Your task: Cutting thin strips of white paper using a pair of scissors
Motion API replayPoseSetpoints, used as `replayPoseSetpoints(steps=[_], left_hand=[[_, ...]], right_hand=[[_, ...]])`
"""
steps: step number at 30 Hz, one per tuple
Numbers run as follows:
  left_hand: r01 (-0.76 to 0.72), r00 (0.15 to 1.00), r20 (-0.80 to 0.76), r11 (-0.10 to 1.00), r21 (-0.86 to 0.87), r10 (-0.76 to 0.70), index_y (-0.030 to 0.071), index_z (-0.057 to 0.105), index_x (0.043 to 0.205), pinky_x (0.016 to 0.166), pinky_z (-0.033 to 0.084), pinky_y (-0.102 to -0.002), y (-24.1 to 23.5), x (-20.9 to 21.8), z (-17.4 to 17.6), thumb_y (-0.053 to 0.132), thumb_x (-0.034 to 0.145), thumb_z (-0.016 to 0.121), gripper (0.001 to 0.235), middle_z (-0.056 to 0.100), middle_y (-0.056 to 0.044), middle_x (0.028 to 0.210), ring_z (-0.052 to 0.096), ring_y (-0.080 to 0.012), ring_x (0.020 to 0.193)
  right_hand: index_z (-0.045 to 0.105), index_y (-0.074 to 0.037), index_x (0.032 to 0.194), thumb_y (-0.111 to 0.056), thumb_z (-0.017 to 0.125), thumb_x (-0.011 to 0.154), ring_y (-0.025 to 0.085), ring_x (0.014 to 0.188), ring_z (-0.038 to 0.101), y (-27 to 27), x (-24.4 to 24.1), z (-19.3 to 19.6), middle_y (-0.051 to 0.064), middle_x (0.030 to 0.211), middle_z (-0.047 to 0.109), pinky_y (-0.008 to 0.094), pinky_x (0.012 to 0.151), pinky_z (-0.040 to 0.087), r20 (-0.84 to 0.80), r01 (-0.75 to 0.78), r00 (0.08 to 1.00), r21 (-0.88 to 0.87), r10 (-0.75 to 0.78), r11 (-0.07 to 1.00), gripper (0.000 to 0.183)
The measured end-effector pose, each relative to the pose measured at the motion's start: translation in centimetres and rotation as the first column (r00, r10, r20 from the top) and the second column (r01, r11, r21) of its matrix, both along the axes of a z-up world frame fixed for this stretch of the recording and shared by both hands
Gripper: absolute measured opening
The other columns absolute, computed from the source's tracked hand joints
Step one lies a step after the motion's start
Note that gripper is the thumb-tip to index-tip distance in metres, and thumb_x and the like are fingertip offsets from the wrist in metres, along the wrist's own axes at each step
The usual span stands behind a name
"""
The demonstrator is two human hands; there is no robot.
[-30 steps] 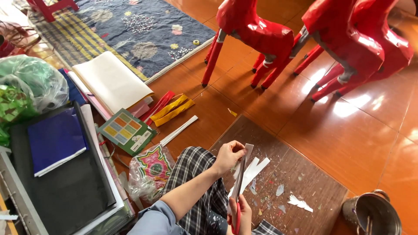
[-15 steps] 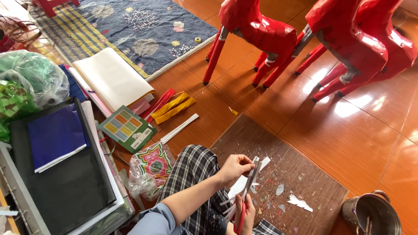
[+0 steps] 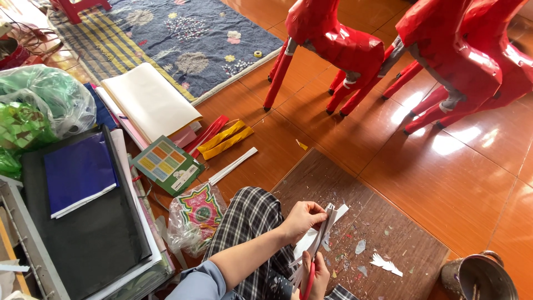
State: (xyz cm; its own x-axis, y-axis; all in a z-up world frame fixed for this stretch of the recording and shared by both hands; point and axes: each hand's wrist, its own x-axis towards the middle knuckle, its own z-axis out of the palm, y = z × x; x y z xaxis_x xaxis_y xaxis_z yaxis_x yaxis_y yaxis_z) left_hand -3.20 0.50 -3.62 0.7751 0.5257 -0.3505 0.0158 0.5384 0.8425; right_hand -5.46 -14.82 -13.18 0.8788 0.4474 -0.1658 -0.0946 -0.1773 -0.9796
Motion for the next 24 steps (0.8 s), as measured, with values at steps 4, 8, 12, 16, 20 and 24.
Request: replayPoseSetpoints(steps=[4,8,12,16,20,24], left_hand=[[0.003,1.000,-0.004,0.999,-0.035,-0.003,0.000,0.062,0.085,0.058,0.057,-0.027,0.1,-0.2,0.3,0.000,0.088,0.070,0.009,0.065,-0.011,0.074,0.064,-0.0167,0.063],[0.024,1.000,-0.004,0.999,-0.036,-0.024,0.001,0.061,0.085,0.061,0.058,-0.029,0.3,-0.2,0.7,0.001,0.090,0.068,0.008,0.065,-0.011,0.076,0.065,-0.0181,0.066],[0.001,1.000,0.007,0.992,0.129,-0.002,0.003,0.064,0.087,0.065,0.054,-0.028,1.4,0.0,2.1,0.001,0.090,0.065,0.004,0.066,-0.008,0.081,0.062,-0.0170,0.069],[-0.099,0.995,0.006,0.982,0.158,0.099,0.003,0.056,0.093,0.072,0.050,-0.029,3.3,-0.4,5.3,0.001,0.093,0.052,0.005,0.062,-0.011,0.090,0.057,-0.0184,0.076],[-0.249,0.968,0.075,0.960,0.126,0.241,0.005,0.053,0.090,0.070,0.049,-0.029,5.7,-0.6,4.7,0.005,0.094,0.051,0.004,0.060,-0.012,0.087,0.055,-0.0191,0.074],[-0.289,0.956,0.108,0.936,0.203,0.271,0.010,0.056,0.089,0.076,0.055,-0.030,7.5,-1.9,4.9,0.011,0.091,0.059,0.004,0.059,-0.004,0.083,0.059,-0.0138,0.072]], right_hand=[[0.031,-0.015,0.066,-0.028,0.068,0.088,0.007,0.056,0.025,0.0,0.0,-0.6,-0.005,0.059,0.027,0.023,0.054,0.025,0.022,0.005,1.000,0.010,-0.005,1.000,0.046],[0.042,-0.013,0.074,-0.041,0.063,0.088,0.010,0.058,0.035,-0.3,0.5,-0.4,-0.002,0.061,0.039,0.025,0.058,0.033,0.106,-0.089,0.990,-0.090,0.098,0.992,0.038],[0.061,-0.013,0.104,-0.050,0.054,0.085,0.013,0.045,0.049,-0.1,0.6,0.5,0.002,0.059,0.055,0.028,0.046,0.044,-0.008,-0.207,0.978,-0.092,0.207,0.974,0.042],[0.062,-0.013,0.104,-0.047,0.058,0.084,0.013,0.051,0.058,0.0,0.6,1.2,0.004,0.067,0.066,0.026,0.050,0.049,-0.106,-0.231,0.970,-0.100,0.220,0.968,0.040],[0.057,-0.009,0.091,-0.041,0.060,0.087,0.015,0.051,0.058,0.2,0.8,1.6,0.008,0.067,0.067,0.027,0.047,0.048,-0.229,-0.216,0.955,-0.093,0.190,0.972,0.033],[0.058,0.001,0.096,-0.031,0.055,0.096,0.025,0.047,0.056,0.5,1.5,1.7,0.017,0.066,0.062,0.034,0.040,0.045,-0.394,-0.142,0.913,-0.065,0.105,0.988,0.031]])
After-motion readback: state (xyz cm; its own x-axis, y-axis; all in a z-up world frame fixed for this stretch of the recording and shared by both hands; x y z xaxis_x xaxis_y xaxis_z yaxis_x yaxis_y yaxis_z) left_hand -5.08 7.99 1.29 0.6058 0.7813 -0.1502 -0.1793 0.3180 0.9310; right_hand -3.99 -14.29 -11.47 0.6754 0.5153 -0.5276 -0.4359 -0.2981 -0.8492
